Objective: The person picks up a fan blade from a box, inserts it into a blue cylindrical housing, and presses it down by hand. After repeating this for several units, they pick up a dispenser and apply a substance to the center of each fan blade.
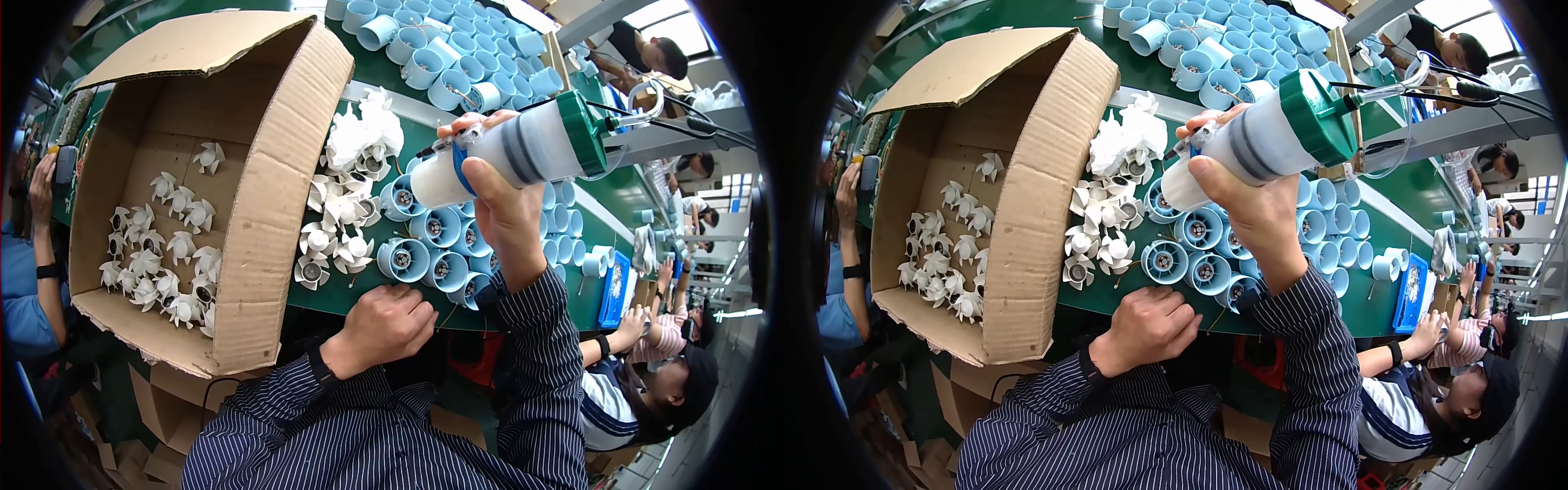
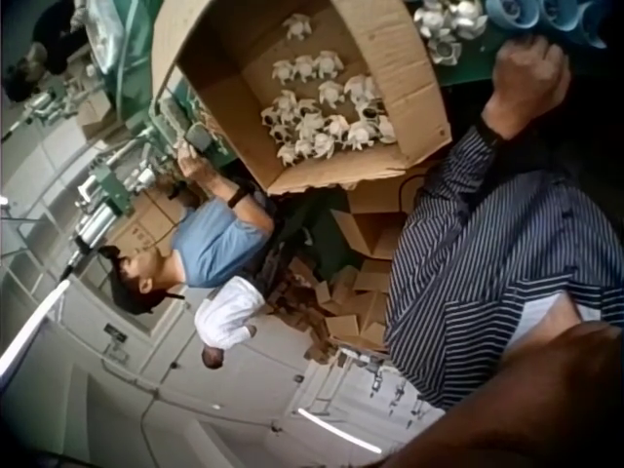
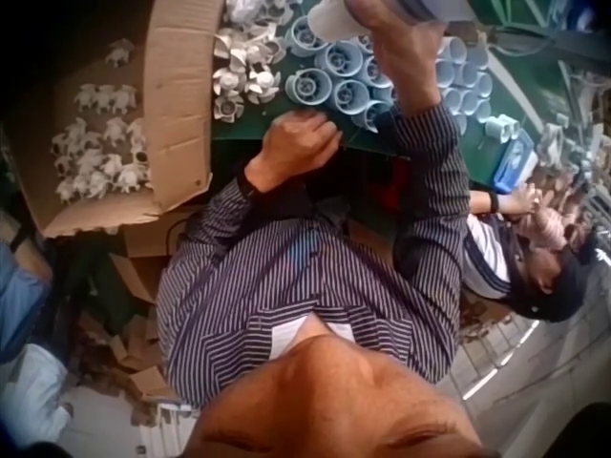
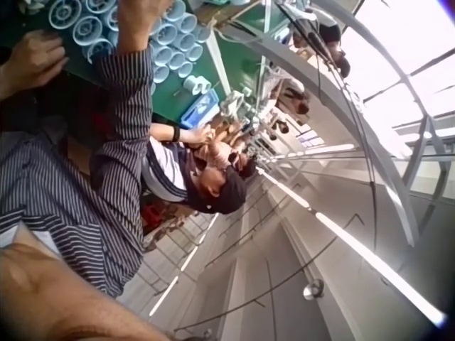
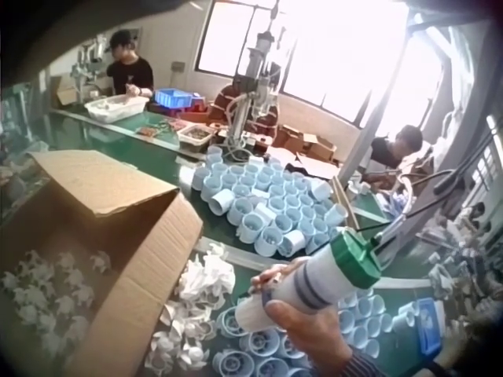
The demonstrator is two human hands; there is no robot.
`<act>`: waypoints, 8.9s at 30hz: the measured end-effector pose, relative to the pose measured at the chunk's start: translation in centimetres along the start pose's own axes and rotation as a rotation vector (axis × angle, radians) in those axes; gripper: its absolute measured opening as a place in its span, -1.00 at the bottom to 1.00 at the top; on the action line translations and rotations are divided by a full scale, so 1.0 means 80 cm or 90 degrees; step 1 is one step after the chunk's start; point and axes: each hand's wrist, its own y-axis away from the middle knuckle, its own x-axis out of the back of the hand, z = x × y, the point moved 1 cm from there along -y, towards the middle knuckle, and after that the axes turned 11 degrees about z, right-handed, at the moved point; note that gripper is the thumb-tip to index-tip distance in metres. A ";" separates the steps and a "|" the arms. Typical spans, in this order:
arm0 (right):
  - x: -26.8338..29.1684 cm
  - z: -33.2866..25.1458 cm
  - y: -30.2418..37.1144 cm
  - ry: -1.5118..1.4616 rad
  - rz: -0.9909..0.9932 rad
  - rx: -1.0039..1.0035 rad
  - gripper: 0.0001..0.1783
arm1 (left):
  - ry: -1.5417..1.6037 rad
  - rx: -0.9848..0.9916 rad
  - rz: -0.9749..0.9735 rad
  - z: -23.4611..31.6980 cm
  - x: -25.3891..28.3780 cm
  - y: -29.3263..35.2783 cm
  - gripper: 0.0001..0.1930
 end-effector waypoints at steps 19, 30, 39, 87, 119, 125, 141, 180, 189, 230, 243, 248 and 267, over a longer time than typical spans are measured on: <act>0.116 -0.116 0.066 -0.044 0.178 0.182 -0.17 | -0.027 -0.026 -0.006 0.025 0.020 0.004 -0.75; 0.218 -0.146 0.168 0.139 0.477 0.308 -0.22 | -0.245 -0.015 -0.101 0.124 0.276 -0.064 -0.79; 0.212 -0.149 0.207 0.407 0.602 0.369 -0.30 | -0.520 0.405 -0.322 -0.060 0.418 -0.013 -0.19; -0.229 0.035 0.216 0.413 -0.365 0.383 -0.54 | 0.015 0.736 -0.110 -0.034 0.395 -0.043 -0.43; -0.022 -0.071 0.174 0.342 0.293 0.383 -0.78 | 0.739 0.856 0.190 0.071 0.058 -0.121 -0.78; 0.047 -0.070 0.160 0.444 0.310 0.547 -0.79 | 0.958 0.868 0.075 0.064 -0.009 -0.153 -0.76; 0.203 -0.098 0.271 0.257 0.501 0.048 -0.77 | 0.840 0.865 -0.036 0.065 -0.026 -0.169 -0.61; 0.112 -0.128 0.197 0.421 0.171 0.024 -0.85 | 0.807 0.896 -0.103 0.079 -0.041 -0.153 -0.61; 0.161 -0.075 0.224 -0.509 0.263 -0.180 -0.80 | 1.000 0.911 -0.047 0.046 -0.060 -0.168 -0.63; 0.249 -0.106 0.206 0.892 0.259 0.018 -0.84 | 1.179 0.830 0.027 0.053 -0.063 -0.165 -0.65; 0.252 -0.102 0.201 0.971 0.163 0.054 -0.83 | 1.375 0.722 -0.049 0.055 -0.063 -0.162 -0.61; 0.251 -0.087 0.199 1.038 0.170 0.116 -0.83 | 1.397 0.670 -0.090 0.048 -0.066 -0.160 -0.55; 0.096 -0.116 0.223 0.703 0.224 0.356 -0.84 | 1.169 0.748 0.212 0.059 -0.067 -0.153 -0.61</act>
